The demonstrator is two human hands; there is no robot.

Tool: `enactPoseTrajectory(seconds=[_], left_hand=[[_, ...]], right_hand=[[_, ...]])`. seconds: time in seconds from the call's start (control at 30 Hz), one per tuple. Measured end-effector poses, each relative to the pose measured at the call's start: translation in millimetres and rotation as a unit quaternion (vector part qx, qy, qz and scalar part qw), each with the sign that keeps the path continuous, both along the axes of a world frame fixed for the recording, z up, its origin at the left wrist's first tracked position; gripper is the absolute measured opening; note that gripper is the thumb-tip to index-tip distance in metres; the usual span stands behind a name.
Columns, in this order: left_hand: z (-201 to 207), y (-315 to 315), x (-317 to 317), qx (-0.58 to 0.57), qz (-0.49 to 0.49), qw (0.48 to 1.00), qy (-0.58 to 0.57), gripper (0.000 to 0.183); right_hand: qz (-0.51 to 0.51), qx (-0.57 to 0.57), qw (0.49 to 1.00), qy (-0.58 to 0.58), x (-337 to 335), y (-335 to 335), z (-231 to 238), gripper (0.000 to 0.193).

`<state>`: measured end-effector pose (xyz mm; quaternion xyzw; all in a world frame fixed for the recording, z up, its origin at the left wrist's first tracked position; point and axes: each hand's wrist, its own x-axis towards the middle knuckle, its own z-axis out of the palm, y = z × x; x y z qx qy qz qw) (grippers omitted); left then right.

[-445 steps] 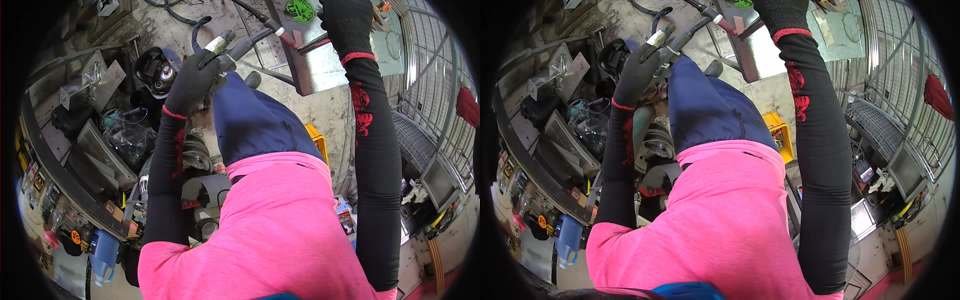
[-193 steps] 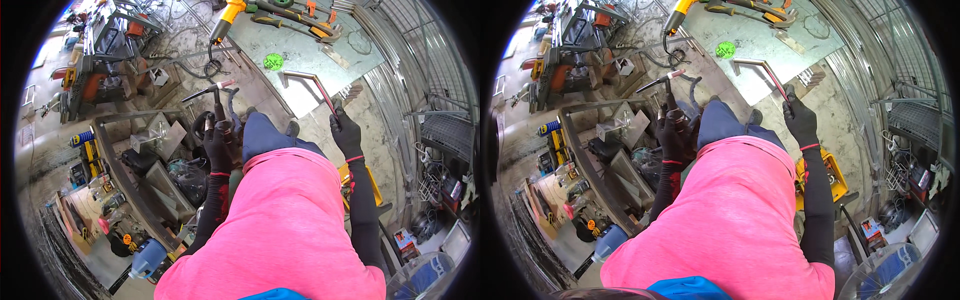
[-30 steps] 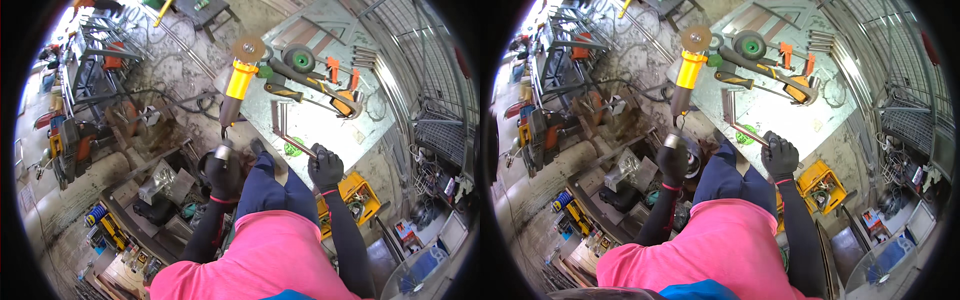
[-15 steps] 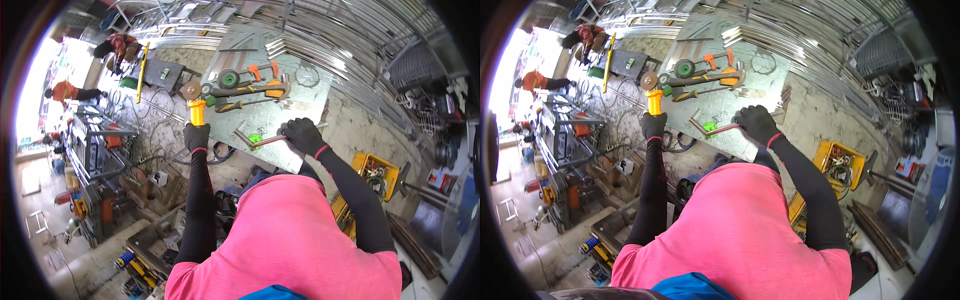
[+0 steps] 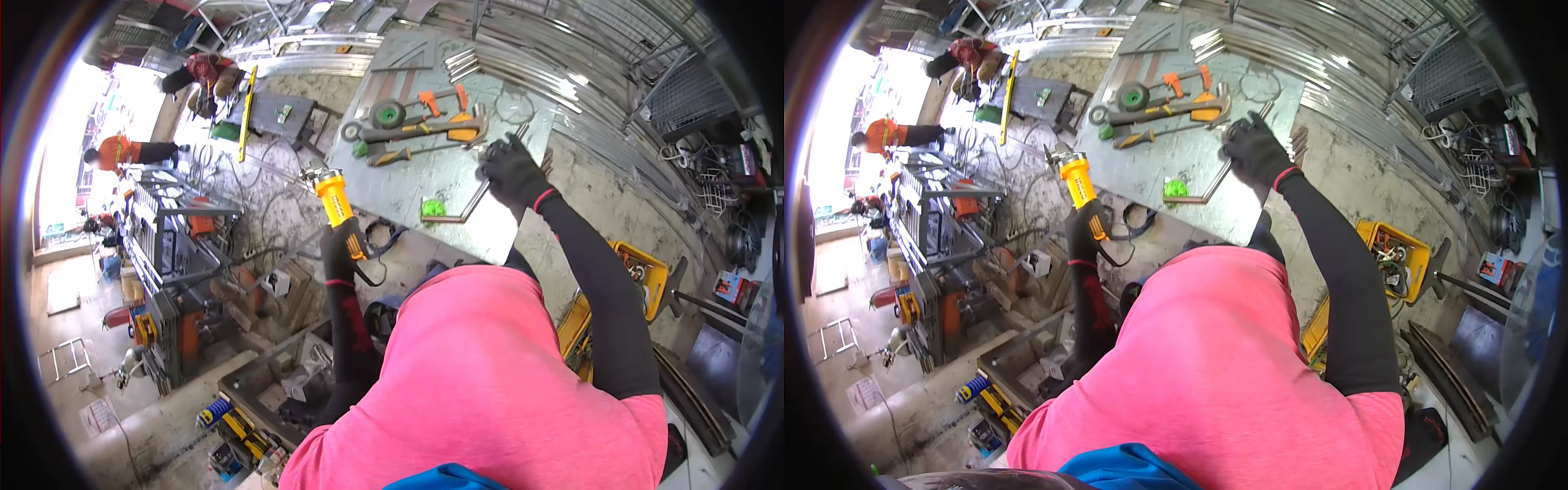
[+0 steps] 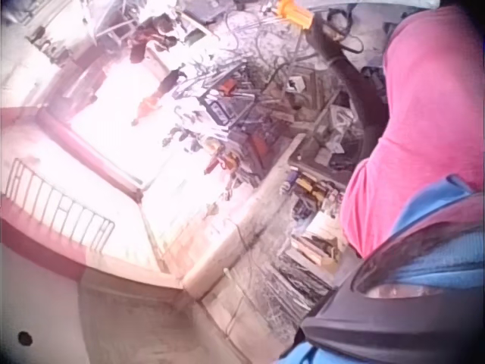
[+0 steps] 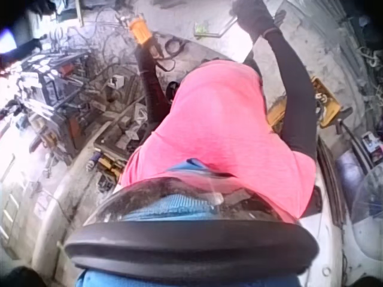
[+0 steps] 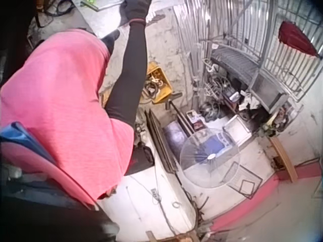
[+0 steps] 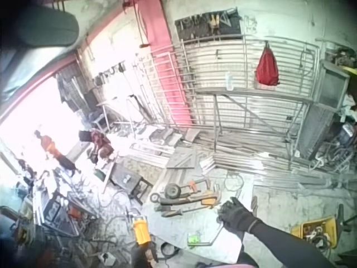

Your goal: Grinding and TIG welding metal tubes in a fabrication workshop.

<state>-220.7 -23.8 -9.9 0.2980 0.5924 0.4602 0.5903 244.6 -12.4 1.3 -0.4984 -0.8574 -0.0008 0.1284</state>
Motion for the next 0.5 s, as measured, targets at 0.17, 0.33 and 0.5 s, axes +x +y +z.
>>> enactPoseTrajectory(seconds=[0.17,0.33,0.5], left_hand=[[47,-103,12,-0.065,0.015,0.997,-0.022,0.028],[33,-154,-8,-0.065,0.05,0.997,-0.014,0.032],[63,-148,7,-0.027,-0.008,0.999,-0.026,0.033]], right_hand=[[-0.148,0.065,0.978,0.134,-29,-21,-1,0.036],[-0.205,-0.212,0.779,0.553,-141,-71,-19,0.028],[0.061,-0.631,0.589,0.502,-250,-64,19,0.038]])
